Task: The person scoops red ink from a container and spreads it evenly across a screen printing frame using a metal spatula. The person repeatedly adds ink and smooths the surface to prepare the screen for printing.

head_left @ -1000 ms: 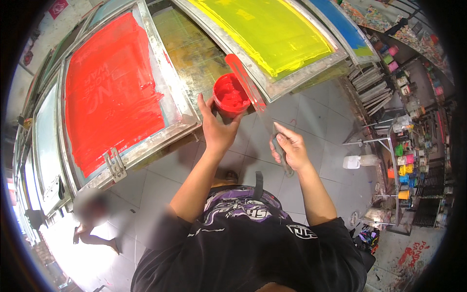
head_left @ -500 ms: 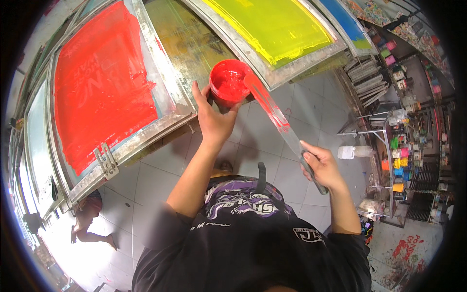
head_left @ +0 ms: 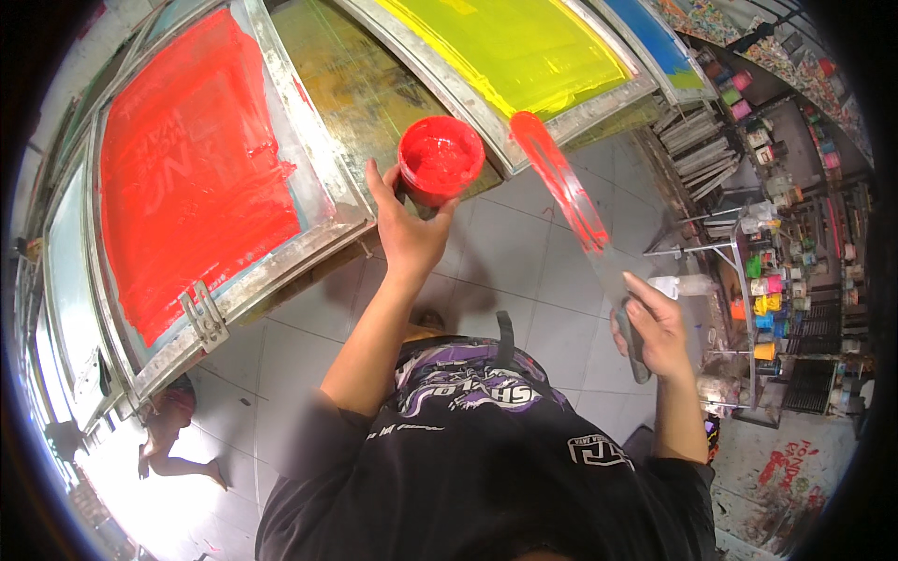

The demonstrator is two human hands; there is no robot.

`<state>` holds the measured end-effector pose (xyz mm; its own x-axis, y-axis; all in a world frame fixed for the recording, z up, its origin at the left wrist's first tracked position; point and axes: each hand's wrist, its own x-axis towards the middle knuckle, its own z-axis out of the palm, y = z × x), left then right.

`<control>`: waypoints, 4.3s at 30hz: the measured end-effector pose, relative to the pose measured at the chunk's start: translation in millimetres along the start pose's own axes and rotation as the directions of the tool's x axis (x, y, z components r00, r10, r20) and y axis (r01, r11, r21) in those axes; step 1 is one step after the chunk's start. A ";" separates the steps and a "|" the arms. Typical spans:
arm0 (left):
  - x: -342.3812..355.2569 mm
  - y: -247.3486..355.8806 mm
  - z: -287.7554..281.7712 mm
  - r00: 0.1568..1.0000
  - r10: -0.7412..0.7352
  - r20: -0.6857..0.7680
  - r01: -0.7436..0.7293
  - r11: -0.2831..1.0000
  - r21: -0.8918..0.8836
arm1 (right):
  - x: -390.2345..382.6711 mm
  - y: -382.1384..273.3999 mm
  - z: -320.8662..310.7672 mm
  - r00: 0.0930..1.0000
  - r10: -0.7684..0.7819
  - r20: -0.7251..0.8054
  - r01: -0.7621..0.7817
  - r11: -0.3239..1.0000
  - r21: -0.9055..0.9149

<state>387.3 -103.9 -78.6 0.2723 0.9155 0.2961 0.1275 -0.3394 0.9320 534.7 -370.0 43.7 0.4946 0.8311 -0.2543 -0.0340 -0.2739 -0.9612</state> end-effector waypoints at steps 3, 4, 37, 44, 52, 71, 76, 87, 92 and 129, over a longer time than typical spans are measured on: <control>1.6 0.3 -1.5 1.000 0.001 0.002 -0.001 1.000 0.014 | 23.1 7.8 21.1 0.999 -0.034 0.018 0.033 0.997 0.063; 2.2 1.3 -0.8 1.000 0.002 0.001 -0.002 1.000 0.010 | 31.7 8.8 27.0 0.998 -0.052 0.027 0.050 0.996 0.078; 2.9 11.2 17.5 0.991 -0.005 -0.136 0.040 0.965 0.259 | 117.1 -180.3 -8.4 0.538 -0.478 0.694 0.377 -0.601 -0.705; 4.6 7.2 20.8 0.982 0.056 -0.178 -0.006 0.963 0.268 | 162.6 -263.6 96.6 0.130 -0.037 0.991 0.427 -0.900 -0.090; 5.2 4.0 20.6 0.976 0.109 -0.187 -0.055 0.960 0.276 | 208.0 -264.8 136.7 -0.340 0.100 0.935 0.235 -0.954 0.188; 6.0 5.0 20.2 0.961 0.162 -0.223 -0.090 0.949 0.302 | 179.3 -262.3 140.6 0.137 0.155 0.978 0.270 -0.956 0.114; 4.5 3.2 23.4 0.962 0.171 -0.214 -0.105 0.952 0.289 | 179.9 -260.3 135.4 0.421 0.193 0.886 0.272 -0.959 0.080; 4.5 3.3 22.2 0.965 0.145 -0.218 -0.073 0.949 0.307 | 153.7 -263.0 161.0 0.834 0.208 0.511 0.264 -0.964 -0.038; 4.7 2.7 22.6 0.967 0.129 -0.220 -0.060 0.954 0.293 | 146.7 -264.3 167.5 0.862 0.246 0.443 0.294 -0.955 -0.042; 3.0 -1.6 22.1 0.981 0.080 -0.178 -0.037 0.972 0.233 | 169.0 -275.5 147.2 0.895 0.210 0.394 0.403 -0.760 -0.510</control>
<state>408.9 -105.4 -83.8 0.1073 0.9094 0.4018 0.3361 -0.4135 0.8462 499.8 -82.8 249.7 0.0935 0.8768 -0.4718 0.6683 0.2959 0.6825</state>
